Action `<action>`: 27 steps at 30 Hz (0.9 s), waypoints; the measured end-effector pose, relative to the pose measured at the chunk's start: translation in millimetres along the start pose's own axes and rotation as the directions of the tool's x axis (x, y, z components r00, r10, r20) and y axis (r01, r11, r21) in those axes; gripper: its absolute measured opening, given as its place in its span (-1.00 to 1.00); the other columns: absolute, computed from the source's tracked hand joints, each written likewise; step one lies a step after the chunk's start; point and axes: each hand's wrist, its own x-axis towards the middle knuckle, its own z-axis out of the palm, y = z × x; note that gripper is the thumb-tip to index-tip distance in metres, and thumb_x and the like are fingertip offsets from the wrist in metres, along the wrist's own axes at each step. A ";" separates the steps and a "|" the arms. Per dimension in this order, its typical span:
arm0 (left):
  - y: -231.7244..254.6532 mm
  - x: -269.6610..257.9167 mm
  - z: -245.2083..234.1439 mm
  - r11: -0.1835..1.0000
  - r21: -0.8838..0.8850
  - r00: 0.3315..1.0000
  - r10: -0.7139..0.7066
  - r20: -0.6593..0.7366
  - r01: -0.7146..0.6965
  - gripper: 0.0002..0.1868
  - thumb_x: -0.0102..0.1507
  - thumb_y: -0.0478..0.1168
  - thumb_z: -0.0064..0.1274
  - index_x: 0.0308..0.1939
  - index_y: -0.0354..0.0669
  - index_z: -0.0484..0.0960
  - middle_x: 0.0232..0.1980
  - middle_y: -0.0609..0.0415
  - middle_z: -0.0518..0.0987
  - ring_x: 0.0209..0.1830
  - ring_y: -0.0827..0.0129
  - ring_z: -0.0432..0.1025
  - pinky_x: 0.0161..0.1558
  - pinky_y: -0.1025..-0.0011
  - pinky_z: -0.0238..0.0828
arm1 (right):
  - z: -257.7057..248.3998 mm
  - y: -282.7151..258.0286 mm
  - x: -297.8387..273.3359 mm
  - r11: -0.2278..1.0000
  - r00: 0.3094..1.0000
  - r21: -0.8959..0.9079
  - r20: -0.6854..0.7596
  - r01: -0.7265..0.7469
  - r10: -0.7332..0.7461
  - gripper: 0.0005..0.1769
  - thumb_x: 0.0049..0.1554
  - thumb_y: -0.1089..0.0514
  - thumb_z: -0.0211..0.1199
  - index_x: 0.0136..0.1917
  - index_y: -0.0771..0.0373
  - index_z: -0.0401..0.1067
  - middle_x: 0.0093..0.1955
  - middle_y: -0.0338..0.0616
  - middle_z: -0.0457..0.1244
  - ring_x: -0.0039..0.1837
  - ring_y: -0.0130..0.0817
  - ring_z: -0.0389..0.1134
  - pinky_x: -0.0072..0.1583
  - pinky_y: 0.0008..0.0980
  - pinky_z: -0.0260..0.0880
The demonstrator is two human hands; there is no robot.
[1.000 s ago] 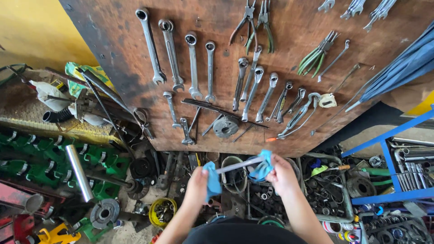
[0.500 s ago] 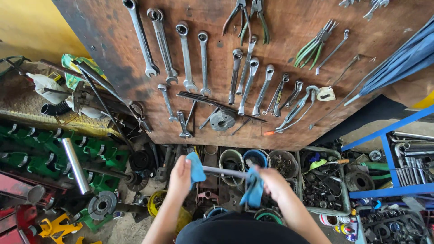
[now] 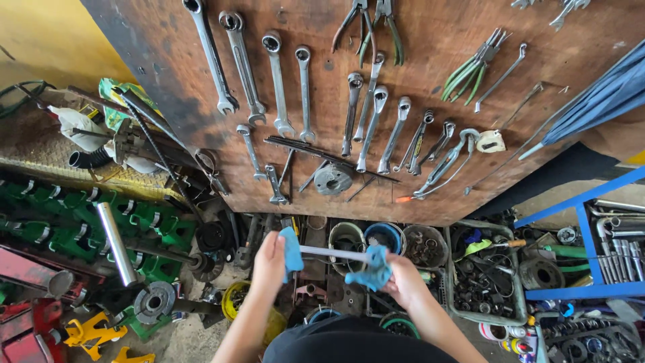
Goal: The person wipes several wrenches with a blue cloth in a workshop. They pick up each wrench from a wall-mounted tool rack, wipe it thoroughly, and return it to the rack.
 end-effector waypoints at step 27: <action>79.6 23.4 3.6 0.972 0.072 0.965 0.211 0.159 -0.224 -0.77 0.45 -0.16 -0.11 -0.06 -0.28 0.52 -0.33 0.07 0.50 -0.34 0.43 0.34 -0.20 0.44 0.40 | -33.5 -43.9 25.4 0.916 0.997 -0.395 0.006 -0.069 0.078 -0.68 0.25 -0.01 0.14 -0.08 0.29 0.52 -0.45 -0.29 0.21 -0.54 -0.58 0.04 -0.51 -0.53 -0.18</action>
